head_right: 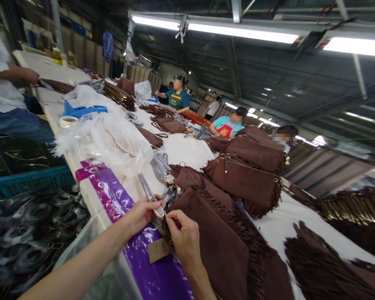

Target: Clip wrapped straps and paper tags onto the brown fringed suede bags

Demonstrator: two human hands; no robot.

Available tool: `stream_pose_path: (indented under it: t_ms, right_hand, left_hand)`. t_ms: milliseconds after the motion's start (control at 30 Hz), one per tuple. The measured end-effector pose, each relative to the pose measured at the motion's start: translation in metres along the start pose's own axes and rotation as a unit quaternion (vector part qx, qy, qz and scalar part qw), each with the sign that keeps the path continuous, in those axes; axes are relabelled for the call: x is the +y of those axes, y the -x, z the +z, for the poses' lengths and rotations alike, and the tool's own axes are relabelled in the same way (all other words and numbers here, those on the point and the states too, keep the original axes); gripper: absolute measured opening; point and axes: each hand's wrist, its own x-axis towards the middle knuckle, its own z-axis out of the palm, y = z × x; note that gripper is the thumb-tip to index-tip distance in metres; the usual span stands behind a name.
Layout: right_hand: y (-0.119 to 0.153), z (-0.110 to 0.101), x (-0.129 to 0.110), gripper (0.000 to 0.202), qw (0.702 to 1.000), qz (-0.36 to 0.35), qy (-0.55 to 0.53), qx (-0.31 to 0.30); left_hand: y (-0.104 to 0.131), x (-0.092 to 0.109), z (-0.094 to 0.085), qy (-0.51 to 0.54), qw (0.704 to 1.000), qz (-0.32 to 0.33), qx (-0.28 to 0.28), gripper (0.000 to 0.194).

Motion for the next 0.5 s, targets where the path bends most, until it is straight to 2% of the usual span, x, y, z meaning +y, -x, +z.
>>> stream_pose_path:
  t_ms: [167,267,333,400,500]
  right_hand:
    - [-0.003,0.008,0.005,0.019,0.999,-0.017,0.026,0.013]
    - [-0.001,0.013,0.010,0.017,0.999,-0.018,0.050,0.007]
    - [0.001,0.015,0.013,0.014,0.998,-0.014,0.065,-0.007]
    - [0.002,0.016,0.014,0.017,0.997,-0.018,0.079,-0.020]
    - [0.002,0.015,0.015,0.019,0.992,-0.065,0.097,-0.044]
  left_hand:
    - [0.010,0.000,0.003,-0.066,0.996,0.050,0.019,0.032]
    - [0.021,-0.001,0.000,-0.187,0.977,0.104,-0.020,0.029]
    - [0.031,0.000,-0.004,-0.302,0.936,0.171,-0.066,0.019]
    - [0.042,0.003,-0.008,-0.414,0.868,0.244,-0.121,0.015]
    - [0.060,0.007,-0.011,-0.542,0.770,0.280,-0.187,0.028]
